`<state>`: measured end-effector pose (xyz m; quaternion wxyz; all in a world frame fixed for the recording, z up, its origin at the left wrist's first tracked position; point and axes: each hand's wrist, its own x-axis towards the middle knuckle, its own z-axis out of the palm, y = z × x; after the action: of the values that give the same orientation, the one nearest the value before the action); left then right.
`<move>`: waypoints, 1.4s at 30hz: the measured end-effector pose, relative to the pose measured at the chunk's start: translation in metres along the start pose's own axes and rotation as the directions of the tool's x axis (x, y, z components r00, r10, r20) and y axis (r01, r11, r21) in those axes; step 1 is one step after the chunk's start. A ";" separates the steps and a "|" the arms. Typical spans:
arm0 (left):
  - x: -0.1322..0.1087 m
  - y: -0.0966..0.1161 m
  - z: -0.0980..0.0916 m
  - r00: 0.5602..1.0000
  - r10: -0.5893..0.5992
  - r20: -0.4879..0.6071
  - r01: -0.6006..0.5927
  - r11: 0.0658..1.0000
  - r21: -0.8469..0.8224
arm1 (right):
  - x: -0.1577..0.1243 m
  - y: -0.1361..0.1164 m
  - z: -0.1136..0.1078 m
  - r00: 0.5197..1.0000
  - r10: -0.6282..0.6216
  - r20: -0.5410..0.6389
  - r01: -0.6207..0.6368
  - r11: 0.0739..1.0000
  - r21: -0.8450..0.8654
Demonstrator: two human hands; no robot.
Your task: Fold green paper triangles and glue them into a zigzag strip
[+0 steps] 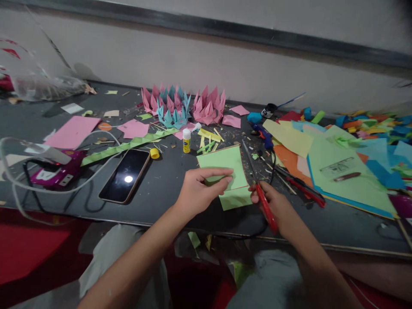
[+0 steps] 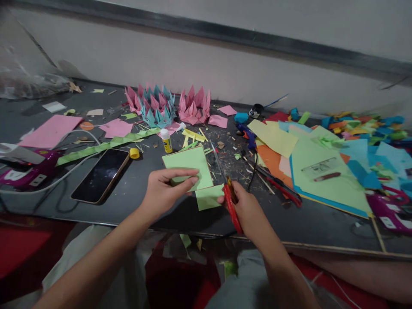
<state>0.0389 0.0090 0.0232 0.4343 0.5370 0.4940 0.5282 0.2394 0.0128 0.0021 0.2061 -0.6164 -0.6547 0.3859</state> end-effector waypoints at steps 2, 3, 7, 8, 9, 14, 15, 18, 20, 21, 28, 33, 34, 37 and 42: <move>0.001 0.000 -0.001 1.000 0.022 -0.020 -0.022 1.000 0.020 | 0.004 -0.001 -0.006 0.998 0.037 -0.046 -0.043 0.990 -0.131; 0.001 0.000 -0.002 0.999 0.035 -0.032 -0.033 0.999 0.040 | 0.007 0.000 -0.008 0.996 0.054 -0.072 -0.067 0.977 -0.200; 0.007 -0.003 -0.012 0.998 0.017 -0.058 -0.009 0.991 0.132 | 0.016 0.011 -0.015 0.986 0.000 -0.170 -0.076 0.891 -0.447; 0.009 -0.004 -0.017 0.999 -0.005 -0.039 0.011 0.987 0.158 | 0.018 0.015 -0.016 0.982 -0.037 -0.184 -0.057 0.876 -0.480; 0.011 -0.006 -0.022 0.999 -0.033 -0.008 0.034 0.980 0.194 | 0.019 0.019 -0.017 0.978 -0.074 -0.196 -0.035 0.865 -0.500; 0.016 -0.012 -0.053 0.986 -0.114 0.119 0.033 0.846 0.533 | 0.029 0.033 -0.020 0.948 -0.152 -0.280 -0.014 0.859 -0.511; 0.016 -0.012 -0.059 0.982 -0.150 0.118 0.047 0.790 0.611 | 0.031 0.035 -0.020 0.943 -0.146 -0.300 -0.027 0.863 -0.505; 0.012 -0.015 -0.077 0.981 -0.195 0.017 0.096 0.553 0.827 | 0.034 0.040 -0.022 0.929 -0.113 -0.352 -0.084 0.863 -0.498; 0.008 -0.020 -0.088 0.981 -0.195 -0.025 0.102 0.395 0.913 | 0.033 0.040 -0.021 0.914 -0.162 -0.371 -0.068 0.843 -0.534; 0.007 -0.022 -0.092 0.984 -0.179 -0.017 0.079 0.340 0.937 | 0.032 0.038 -0.019 0.906 -0.209 -0.368 -0.034 0.830 -0.556; 0.014 -0.038 -0.060 0.968 0.192 0.162 -0.211 0.272 0.939 | 0.033 -0.002 0.031 0.893 -0.448 -0.038 0.373 0.787 -0.491; 0.048 -0.053 -0.015 0.989 0.073 0.127 -0.143 0.305 0.942 | 0.055 -0.018 0.057 0.891 -0.438 0.117 0.429 0.729 -0.533; 0.055 -0.056 -0.011 0.990 0.070 0.122 -0.138 0.319 0.938 | 0.058 -0.018 0.059 0.893 -0.430 0.133 0.431 0.731 -0.529; 0.069 -0.059 -0.006 0.987 0.102 0.124 -0.154 0.400 0.904 | 0.060 -0.016 0.059 0.873 -0.453 0.178 0.477 0.721 -0.503; 0.080 -0.063 -0.010 0.985 0.129 0.115 -0.164 0.487 0.858 | 0.046 -0.012 0.055 0.826 -0.509 0.243 0.560 0.693 -0.454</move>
<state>0.0205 0.0964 -0.0277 0.0700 0.7309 0.6364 0.2362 0.1836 0.0445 -0.0321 0.1077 -0.4109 -0.8923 0.1526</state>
